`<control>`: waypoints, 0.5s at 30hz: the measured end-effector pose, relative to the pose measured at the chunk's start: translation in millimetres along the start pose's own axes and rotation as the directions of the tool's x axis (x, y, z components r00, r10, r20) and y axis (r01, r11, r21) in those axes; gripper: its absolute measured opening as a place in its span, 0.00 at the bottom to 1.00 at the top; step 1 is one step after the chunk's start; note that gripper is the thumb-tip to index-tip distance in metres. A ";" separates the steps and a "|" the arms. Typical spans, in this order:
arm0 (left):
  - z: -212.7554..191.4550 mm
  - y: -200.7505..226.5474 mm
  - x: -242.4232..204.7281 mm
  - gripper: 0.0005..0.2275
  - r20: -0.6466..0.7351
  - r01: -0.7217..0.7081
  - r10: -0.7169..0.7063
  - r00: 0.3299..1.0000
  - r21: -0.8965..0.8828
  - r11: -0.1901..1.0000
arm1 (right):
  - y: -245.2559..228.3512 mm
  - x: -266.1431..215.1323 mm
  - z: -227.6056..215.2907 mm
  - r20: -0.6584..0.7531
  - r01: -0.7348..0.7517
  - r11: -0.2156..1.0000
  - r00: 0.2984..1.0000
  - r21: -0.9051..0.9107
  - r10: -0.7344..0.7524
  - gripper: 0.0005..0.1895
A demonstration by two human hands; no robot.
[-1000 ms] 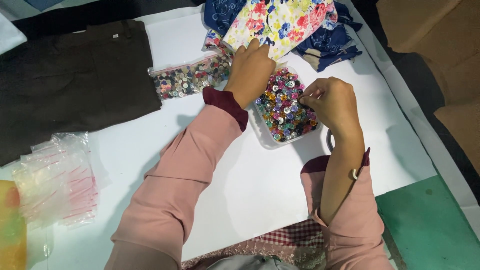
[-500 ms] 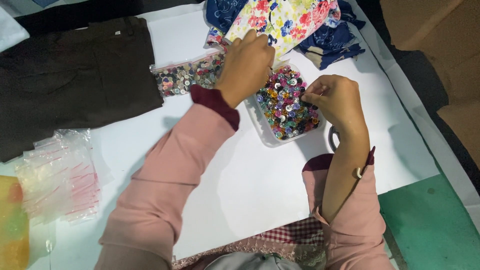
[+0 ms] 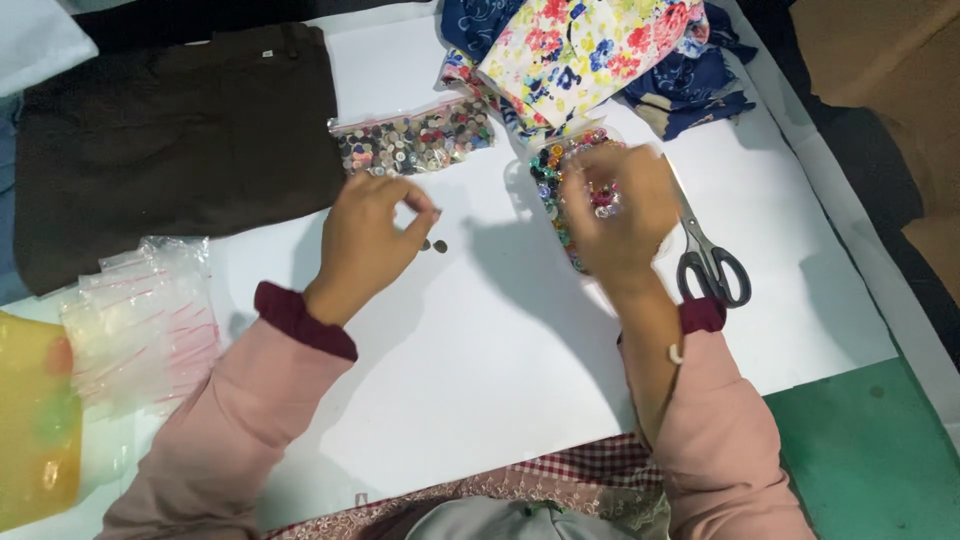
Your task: The person sorts buttons by color, picking them from a container and placing them in groups on the table before putting them into small plastic bags.
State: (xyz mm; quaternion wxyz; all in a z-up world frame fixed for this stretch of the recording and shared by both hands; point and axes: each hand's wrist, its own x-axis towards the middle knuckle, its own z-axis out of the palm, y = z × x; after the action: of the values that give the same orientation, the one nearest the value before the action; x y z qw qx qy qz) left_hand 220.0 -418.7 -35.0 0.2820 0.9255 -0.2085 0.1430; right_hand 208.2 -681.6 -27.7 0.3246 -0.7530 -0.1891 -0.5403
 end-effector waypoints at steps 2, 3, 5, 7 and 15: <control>2.6 -9.3 -16.6 0.03 0.043 0.087 -0.087 0.995 -0.015 0.996 | -18.3 -14.8 15.9 0.039 0.060 0.995 0.997 0.073 -0.063 0.07; 4.2 -13.8 -23.6 0.03 0.089 0.169 -0.167 0.982 -0.026 0.985 | -26.6 -21.8 23.6 0.069 0.117 0.983 0.989 0.144 -0.128 0.08; 8.6 -20.6 -33.3 0.02 0.121 0.229 -0.224 0.967 -0.032 0.973 | -51.4 -28.9 30.6 0.192 -0.011 0.973 0.981 0.229 -0.034 0.06; 17.5 -29.3 -40.9 0.02 0.158 0.290 -0.281 0.947 -0.037 0.956 | -60.8 -43.4 39.3 0.321 -0.151 0.944 0.946 0.294 0.051 0.04; 26.9 -26.5 -46.4 0.01 0.183 0.343 -0.322 0.929 -0.097 0.934 | -50.4 -77.7 59.0 0.742 -0.660 0.749 0.530 0.058 0.410 0.03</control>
State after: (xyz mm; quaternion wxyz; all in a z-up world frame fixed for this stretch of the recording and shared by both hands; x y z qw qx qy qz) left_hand 195.9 -400.2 -86.5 0.3423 0.9362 -0.0796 0.0028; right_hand 190.1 -599.4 -98.3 0.5038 -0.8510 -0.1391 -0.0511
